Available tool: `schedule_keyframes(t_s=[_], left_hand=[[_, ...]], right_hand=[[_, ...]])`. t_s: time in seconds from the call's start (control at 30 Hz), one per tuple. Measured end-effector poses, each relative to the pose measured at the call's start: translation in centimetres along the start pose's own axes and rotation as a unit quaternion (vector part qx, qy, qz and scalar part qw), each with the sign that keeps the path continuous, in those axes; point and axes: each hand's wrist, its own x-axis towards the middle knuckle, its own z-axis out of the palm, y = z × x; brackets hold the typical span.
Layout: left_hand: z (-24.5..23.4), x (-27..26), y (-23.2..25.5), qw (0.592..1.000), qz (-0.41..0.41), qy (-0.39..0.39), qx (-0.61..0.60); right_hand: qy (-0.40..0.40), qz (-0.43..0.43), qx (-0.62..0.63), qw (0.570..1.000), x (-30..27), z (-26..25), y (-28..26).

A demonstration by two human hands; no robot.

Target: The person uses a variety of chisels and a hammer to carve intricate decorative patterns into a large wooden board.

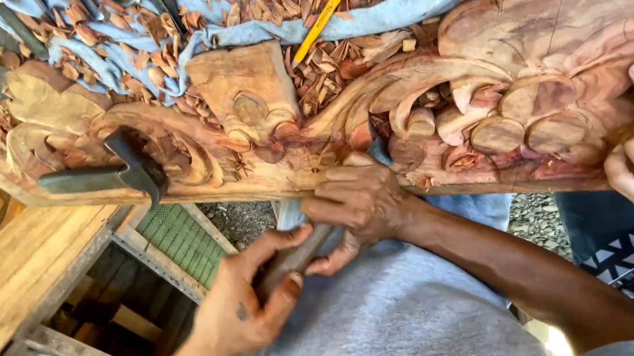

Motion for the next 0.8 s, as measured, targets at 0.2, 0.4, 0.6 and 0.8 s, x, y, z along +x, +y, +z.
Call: schedule_keyframes(t_s=[0.2, 0.4, 0.6, 0.8], left_hand=[[1.4, -2.1, -2.0, 0.994, 0.102, 0.022, -0.044], [2.0, -2.3, -1.1, 0.996, 0.071, 0.024, -0.057], [1.2, -0.6, -1.6, 0.998, 0.061, 0.003, -0.022], [-7.0, 3.9, 1.2, 0.981, 0.123, -0.131, 0.074]], right_hand=[[-0.010, -0.046, -0.004, 0.999, -0.4, 0.0, -0.3], [-0.020, -0.053, 0.025, 0.998, -0.8, 0.1, -0.2], [-0.007, -0.016, -0.009, 1.000, -0.4, 0.3, -0.1], [0.016, 0.073, -0.142, 0.987, -1.0, 2.1, 0.1]])
